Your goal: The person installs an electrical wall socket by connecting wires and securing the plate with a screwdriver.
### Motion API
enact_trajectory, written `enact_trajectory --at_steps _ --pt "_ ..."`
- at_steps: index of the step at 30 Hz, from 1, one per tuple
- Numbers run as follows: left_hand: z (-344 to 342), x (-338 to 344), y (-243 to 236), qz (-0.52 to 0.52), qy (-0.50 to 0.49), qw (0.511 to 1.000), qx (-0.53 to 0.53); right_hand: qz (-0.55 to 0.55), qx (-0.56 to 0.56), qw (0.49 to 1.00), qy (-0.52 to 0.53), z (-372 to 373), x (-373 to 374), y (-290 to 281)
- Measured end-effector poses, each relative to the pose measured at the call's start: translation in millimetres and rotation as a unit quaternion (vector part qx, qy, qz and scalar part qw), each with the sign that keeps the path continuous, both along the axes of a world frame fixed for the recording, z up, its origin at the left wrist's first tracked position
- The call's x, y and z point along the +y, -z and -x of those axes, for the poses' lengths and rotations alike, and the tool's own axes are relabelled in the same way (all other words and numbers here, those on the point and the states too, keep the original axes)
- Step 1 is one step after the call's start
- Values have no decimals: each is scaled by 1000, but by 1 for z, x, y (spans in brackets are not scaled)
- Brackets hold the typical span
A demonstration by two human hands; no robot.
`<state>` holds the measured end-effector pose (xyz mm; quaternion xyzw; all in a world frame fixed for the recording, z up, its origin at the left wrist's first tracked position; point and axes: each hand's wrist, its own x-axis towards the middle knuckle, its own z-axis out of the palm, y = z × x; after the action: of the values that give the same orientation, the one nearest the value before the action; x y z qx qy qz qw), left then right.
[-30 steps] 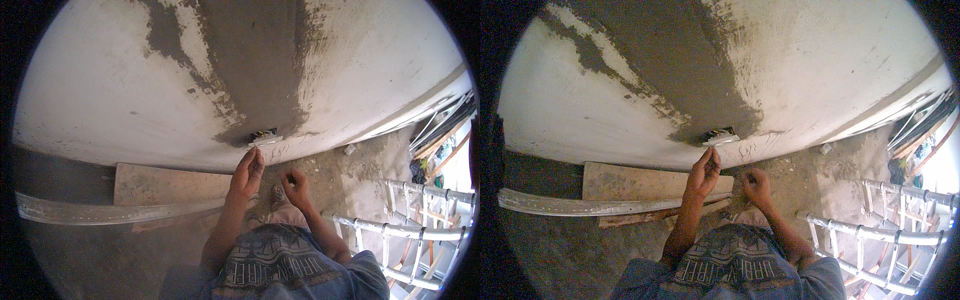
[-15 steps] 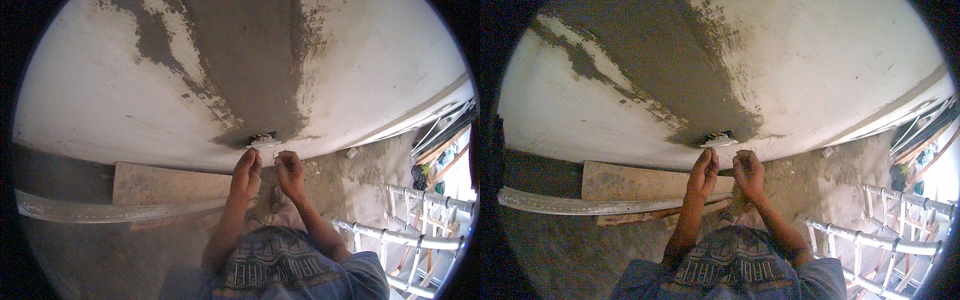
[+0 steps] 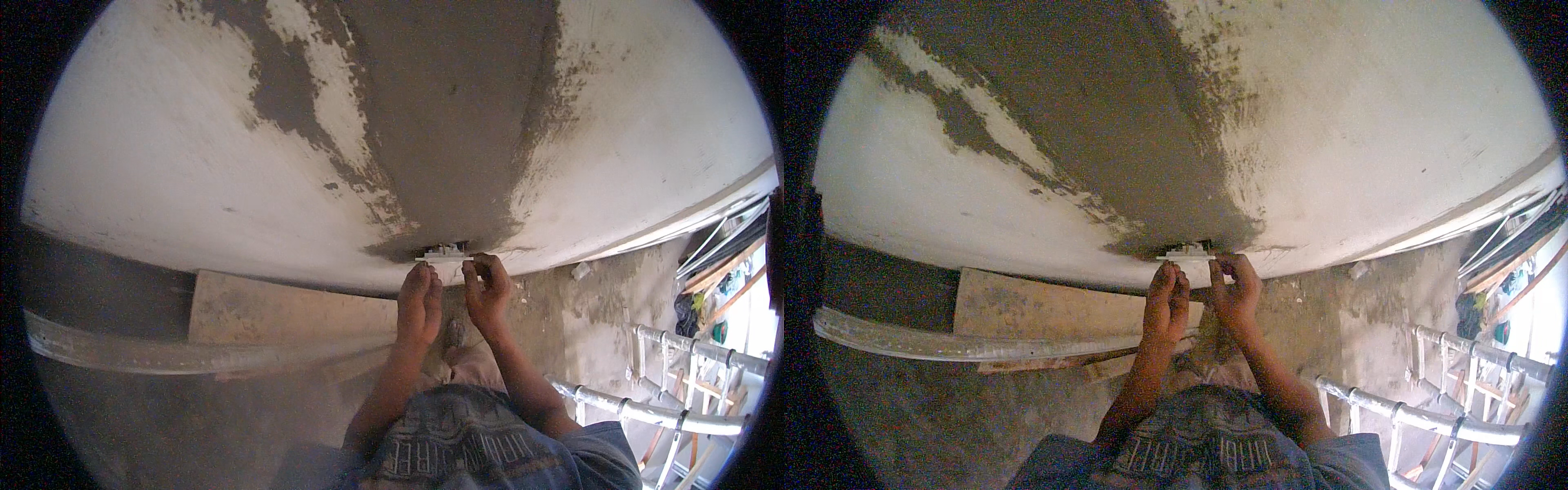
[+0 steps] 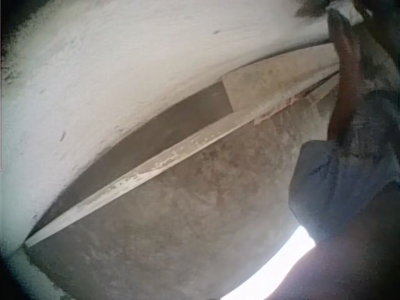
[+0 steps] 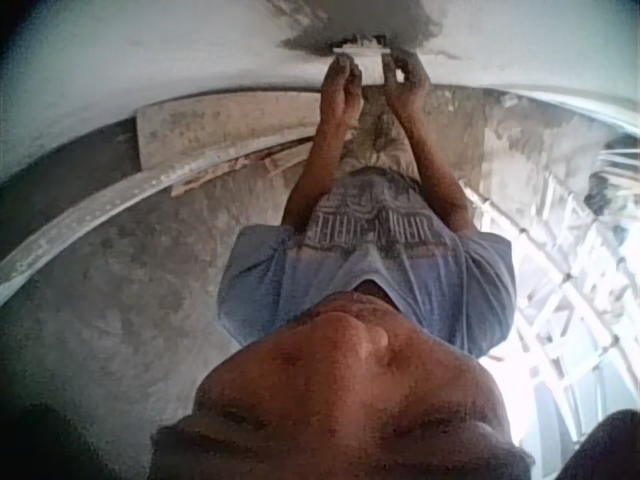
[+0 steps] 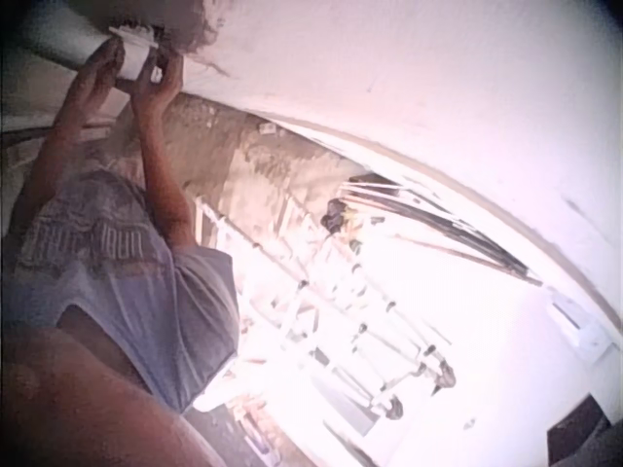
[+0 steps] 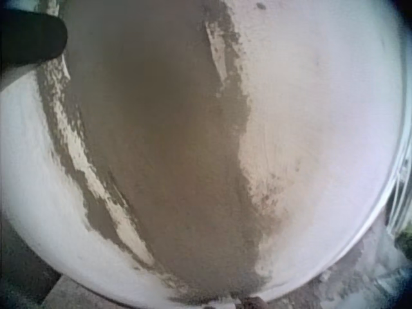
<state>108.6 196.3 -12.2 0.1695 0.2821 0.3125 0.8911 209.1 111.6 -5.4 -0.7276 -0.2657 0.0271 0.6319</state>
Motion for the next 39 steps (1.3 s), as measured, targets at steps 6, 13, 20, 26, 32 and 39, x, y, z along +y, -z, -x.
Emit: enact_trajectory --at_steps 6,13,20,26,32,39 --pt "-4 -3 -5 -136 -37 986 84 9 -38 999 0 -5 -1 2" --pt "-6 -3 -13 -245 -53 949 193 -7 -44 999 -22 -11 -2 4" --pt "-7 -4 -7 -219 -66 959 165 -12 -17 999 -25 -8 -3 -6" --pt "-8 -4 -12 -223 -72 961 144 5 -8 1000 -24 -5 -4 -6" --pt "-14 -6 -9 -176 -60 972 141 2 39 999 -9 -2 -4 0" --pt "-6 0 -11 -134 -30 987 88 11 66 997 -34 0 -11 -12"
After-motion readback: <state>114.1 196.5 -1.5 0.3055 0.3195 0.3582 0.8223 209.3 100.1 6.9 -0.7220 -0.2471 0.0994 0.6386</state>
